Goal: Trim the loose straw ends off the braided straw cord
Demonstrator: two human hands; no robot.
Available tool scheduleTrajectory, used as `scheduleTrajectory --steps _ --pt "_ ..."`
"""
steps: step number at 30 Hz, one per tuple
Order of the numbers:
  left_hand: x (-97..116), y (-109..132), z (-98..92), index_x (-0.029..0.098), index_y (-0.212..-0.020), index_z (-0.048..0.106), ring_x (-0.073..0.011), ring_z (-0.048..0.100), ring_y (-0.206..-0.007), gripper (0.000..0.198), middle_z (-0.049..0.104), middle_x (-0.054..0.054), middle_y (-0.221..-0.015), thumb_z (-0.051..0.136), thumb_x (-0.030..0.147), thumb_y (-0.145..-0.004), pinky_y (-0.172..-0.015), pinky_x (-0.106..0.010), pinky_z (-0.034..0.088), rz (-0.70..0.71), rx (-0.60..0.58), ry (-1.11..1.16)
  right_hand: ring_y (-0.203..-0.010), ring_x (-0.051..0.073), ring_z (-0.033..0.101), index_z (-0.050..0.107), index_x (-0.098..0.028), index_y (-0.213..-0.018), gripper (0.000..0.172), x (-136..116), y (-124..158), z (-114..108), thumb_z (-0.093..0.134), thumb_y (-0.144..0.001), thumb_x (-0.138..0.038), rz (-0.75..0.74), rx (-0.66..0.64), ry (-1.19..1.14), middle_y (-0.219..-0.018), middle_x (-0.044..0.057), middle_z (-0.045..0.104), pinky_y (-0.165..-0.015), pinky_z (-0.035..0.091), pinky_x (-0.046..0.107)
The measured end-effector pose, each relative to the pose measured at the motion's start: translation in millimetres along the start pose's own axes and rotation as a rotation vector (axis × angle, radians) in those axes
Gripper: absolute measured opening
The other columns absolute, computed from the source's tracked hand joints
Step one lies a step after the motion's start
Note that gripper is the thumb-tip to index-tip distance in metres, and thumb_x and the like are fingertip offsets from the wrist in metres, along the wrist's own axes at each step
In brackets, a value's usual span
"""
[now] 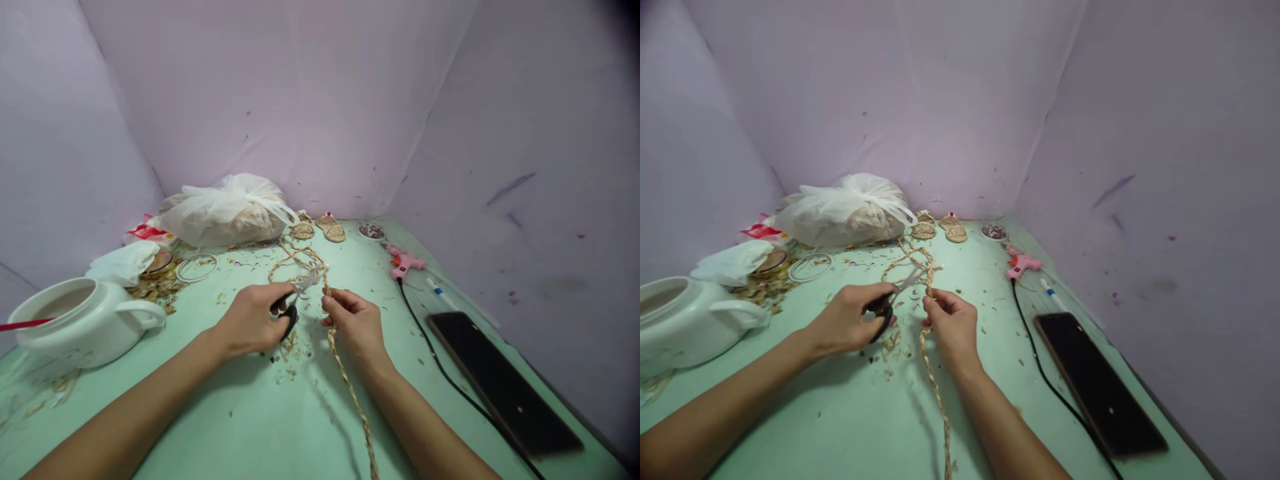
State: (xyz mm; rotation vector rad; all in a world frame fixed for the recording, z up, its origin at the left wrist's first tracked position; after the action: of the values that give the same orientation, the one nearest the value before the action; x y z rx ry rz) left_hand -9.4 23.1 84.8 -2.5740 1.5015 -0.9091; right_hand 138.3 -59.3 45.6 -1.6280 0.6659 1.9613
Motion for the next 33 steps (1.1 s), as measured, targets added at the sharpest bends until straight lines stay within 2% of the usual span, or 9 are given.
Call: scheduleTrajectory --steps 3,7,11,16,20,23,29,33 --pt "12 4 10.4 0.02 -0.108 0.053 -0.0172 0.055 -0.073 0.04 0.06 -0.004 -0.082 0.047 0.021 -0.069 -0.065 -0.028 0.042 0.106 -0.021 -0.184 -0.043 0.008 0.045 0.067 -0.013 -0.066 0.016 -5 3 1 0.066 -0.058 -0.027 -0.035 -0.003 0.07 -0.05 -0.004 0.054 -0.044 0.045 0.023" --pt "13 6 19.0 0.017 -0.115 0.049 -0.0228 0.056 -0.079 0.046 0.059 -0.008 -0.087 0.046 0.025 -0.071 -0.068 -0.034 0.044 0.089 0.002 -0.367 -0.042 0.009 0.044 0.065 -0.013 -0.058 0.016 -10 6 2 0.061 -0.061 -0.028 -0.109 0.012 0.188 -0.045 -0.004 0.049 -0.044 0.042 0.022" --pt "12 6 21.7 0.016 -0.117 0.048 -0.0233 0.056 -0.079 0.045 0.059 -0.009 -0.087 0.044 0.027 -0.073 -0.069 -0.035 0.045 0.074 -0.011 -0.405 -0.044 0.011 0.047 0.067 -0.012 -0.063 0.017 -9 6 1 0.059 -0.062 -0.027 -0.15 0.035 0.222 -0.048 -0.001 0.055 -0.047 0.043 0.024" --pt "9 5 22.8 0.016 -0.116 0.049 -0.0223 0.057 -0.074 0.045 0.06 -0.007 -0.083 0.043 0.021 -0.071 -0.065 -0.034 0.046 0.057 -0.014 -0.449 -0.053 0.014 0.054 0.07 -0.013 -0.069 0.02 -6 4 -2 0.059 -0.061 -0.028 -0.231 0.09 0.258 -0.061 0.004 0.064 -0.052 0.045 0.026" --pt "4 5 25.8 0.016 -0.117 0.049 -0.0208 0.057 -0.069 0.048 0.061 -0.007 -0.079 0.042 0.015 -0.07 -0.061 -0.032 0.045 0.075 -0.002 -0.498 -0.052 0.014 0.053 0.069 -0.013 -0.07 0.02 -5 3 -3 0.061 -0.061 -0.029 -0.208 0.108 0.248 -0.061 0.004 0.064 -0.052 0.045 0.027" --pt "0 5 26.8 0.017 -0.116 0.05 -0.0191 0.057 -0.066 0.047 0.062 -0.005 -0.076 0.04 0.012 -0.07 -0.058 -0.03 0.044 0.087 0.012 -0.465 -0.05 0.013 0.05 0.069 -0.012 -0.072 0.022 -6 3 -3 0.062 -0.061 -0.03 -0.179 0.101 0.222 -0.058 0.003 0.062 -0.051 0.045 0.027" --pt "-1 0 15.5 0.02 -0.101 0.054 -0.0131 0.056 -0.071 0.033 0.062 -0.001 -0.08 0.04 0.012 -0.072 -0.065 -0.022 0.042 0.0 0.072 -0.067 -0.051 0.012 0.05 0.068 -0.012 -0.081 0.027 -2 2 -2 0.066 -0.061 -0.03 -0.103 0.025 0.047 -0.057 0.001 0.058 -0.05 0.046 0.027" --pt "1 0 13.3 0.017 -0.113 0.049 -0.0191 0.055 -0.08 0.045 0.059 -0.006 -0.089 0.047 0.02 -0.068 -0.069 -0.029 0.043 -0.006 0.082 -0.163 -0.05 0.011 0.05 0.065 -0.013 -0.094 0.037 6 -1 0 0.067 -0.061 -0.029 -0.008 -0.063 -0.133 -0.057 -0.002 0.056 -0.048 0.046 0.026"
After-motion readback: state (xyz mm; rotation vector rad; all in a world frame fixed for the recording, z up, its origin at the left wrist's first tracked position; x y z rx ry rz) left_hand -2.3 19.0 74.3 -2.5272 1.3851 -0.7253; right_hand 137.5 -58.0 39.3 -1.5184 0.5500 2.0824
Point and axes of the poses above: each hand's wrist, its own y-axis away from the middle knuckle, its own z-axis out of the palm, x = y × z, the point moved 3 cm from there along -y, towards the middle knuckle
